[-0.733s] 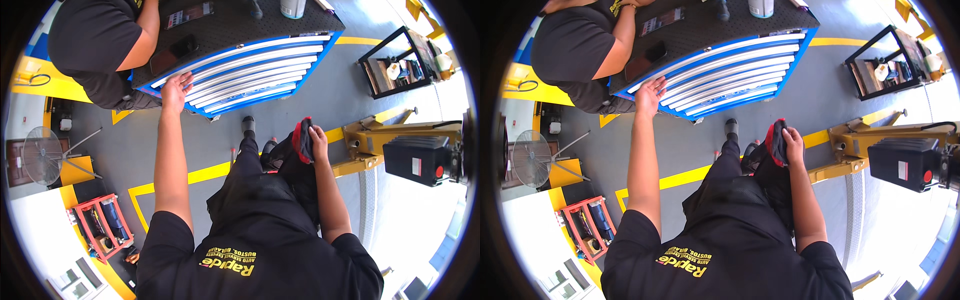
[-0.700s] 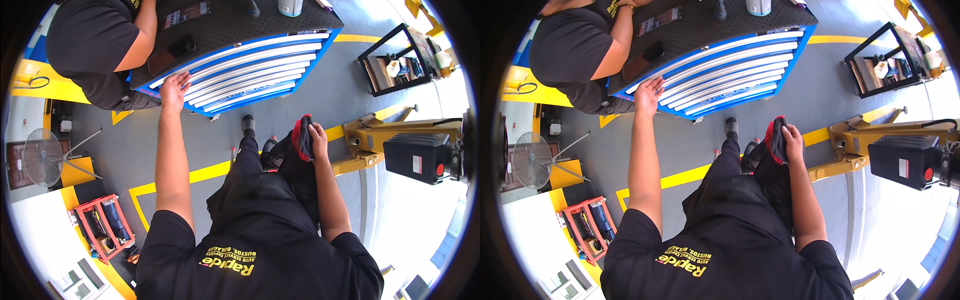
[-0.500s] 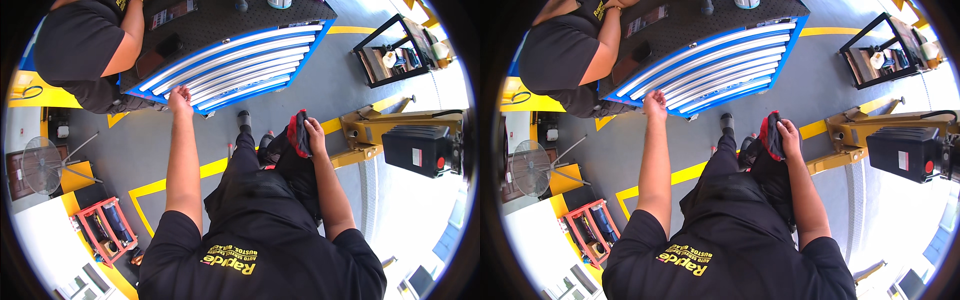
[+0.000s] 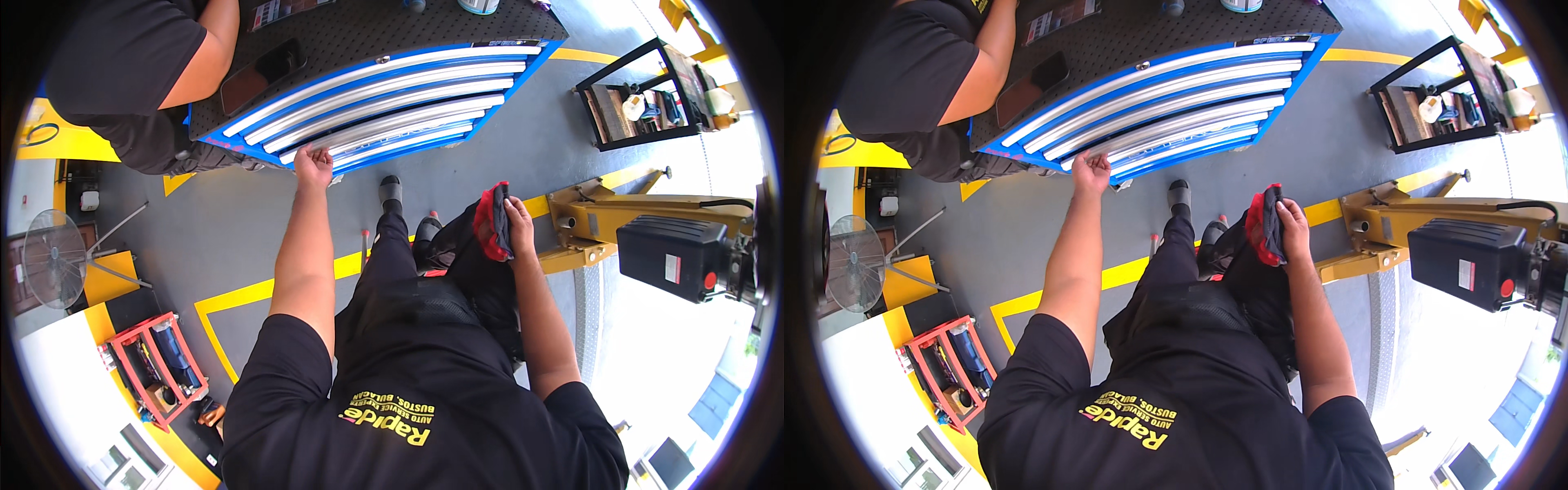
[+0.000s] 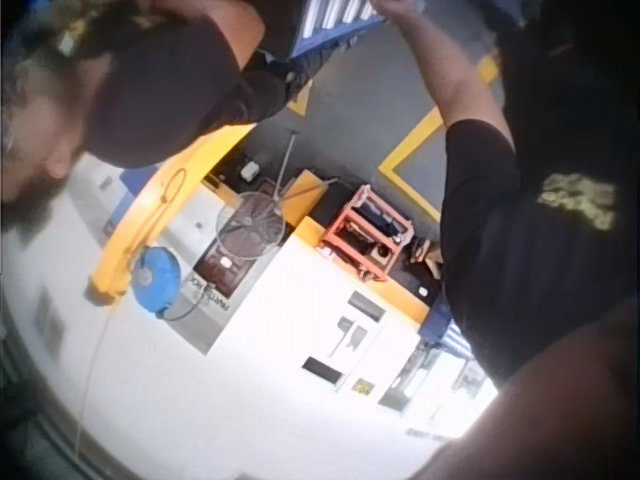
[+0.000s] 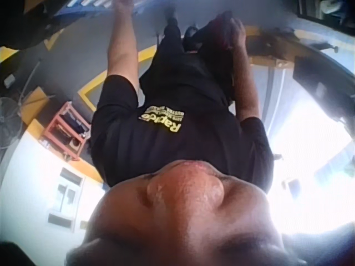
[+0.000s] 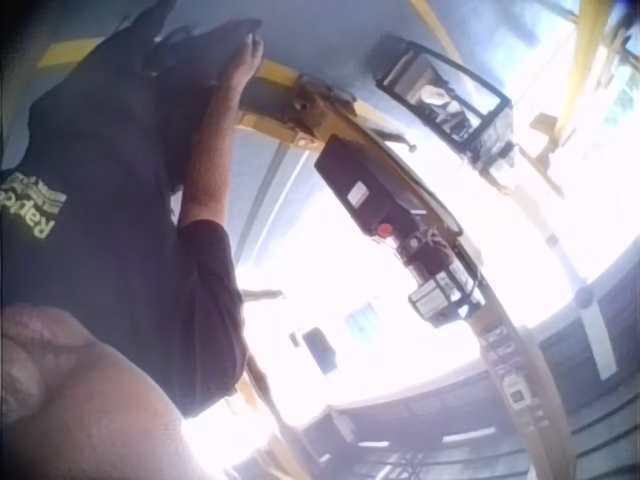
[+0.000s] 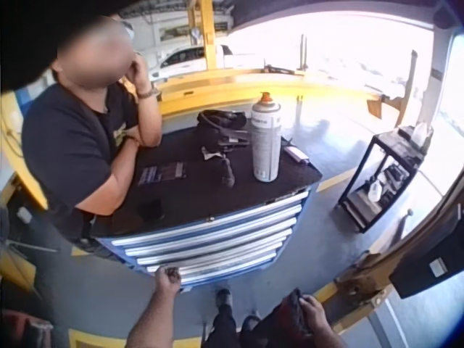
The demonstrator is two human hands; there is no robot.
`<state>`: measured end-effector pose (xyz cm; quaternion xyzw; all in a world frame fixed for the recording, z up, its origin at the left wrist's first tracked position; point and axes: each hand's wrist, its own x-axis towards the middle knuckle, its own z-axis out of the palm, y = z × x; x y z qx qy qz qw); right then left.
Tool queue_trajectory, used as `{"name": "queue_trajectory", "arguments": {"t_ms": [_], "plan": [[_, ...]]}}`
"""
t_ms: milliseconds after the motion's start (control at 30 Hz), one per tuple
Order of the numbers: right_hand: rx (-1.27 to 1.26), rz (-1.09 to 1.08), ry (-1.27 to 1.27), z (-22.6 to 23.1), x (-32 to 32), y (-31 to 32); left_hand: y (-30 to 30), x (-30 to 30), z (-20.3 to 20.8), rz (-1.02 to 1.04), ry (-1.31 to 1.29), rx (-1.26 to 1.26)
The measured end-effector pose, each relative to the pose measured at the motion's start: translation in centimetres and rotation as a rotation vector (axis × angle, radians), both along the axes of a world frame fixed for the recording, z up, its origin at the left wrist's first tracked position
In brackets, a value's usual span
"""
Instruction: The person opens drawers in a blue tool chest and wipes several tools with a red cloth. They handle pliers, a hammer, and other hand tools, cleaning each one before placing it back in the drawer.
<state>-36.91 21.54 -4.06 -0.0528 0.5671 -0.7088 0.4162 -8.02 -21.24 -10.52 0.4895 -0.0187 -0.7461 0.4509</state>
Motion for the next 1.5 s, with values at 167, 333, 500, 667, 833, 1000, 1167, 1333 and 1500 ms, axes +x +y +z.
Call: {"name": "queue_trajectory", "arguments": {"t_ms": [167, 333, 500, 667, 833, 1000, 1167, 1333, 1500], "plan": [[0.032, -0.015, -0.015, 1.4, 0.2, -1.1, 5.7, 4.8, -3.0, -0.098, -0.185, -0.034], [0.097, -0.026, 0.055, 1.2, -0.1, 0.2, 16.8, 7.1, 0.2, -0.352, -0.429, -0.034], [0.203, 0.012, 0.288, -1.2, -0.4, 1.1, 22.3, 11.4, 1.2, -0.574, -0.508, -0.006], [0.315, -0.007, 0.727, -1.9, 1.3, 0.8, 25.8, 12.3, 2.2, -0.673, -0.572, 0.045], [0.37, 0.411, 1.318, 0.2, 4.2, -0.4, 26.1, 14.6, 3.8, -0.97, -0.749, 0.136], [0.505, 0.687, 1.464, 1.9, 5.7, -0.8, 25.5, 15.6, 6.4, -1.298, -1.253, -0.296], [0.499, 0.631, 1.442, 2.5, 6.2, -0.4, 23.7, 13.6, 8.1, -1.051, -1.573, -0.797], [0.527, 0.63, 1.433, 2.3, 6.4, -0.5, 24.5, 13.0, 6.0, -1.112, -1.701, -0.883], [0.556, 0.652, 1.402, 2.1, 6.0, -0.7, 25.4, 13.4, 6.2, -1.139, -1.688, -0.895]]}}
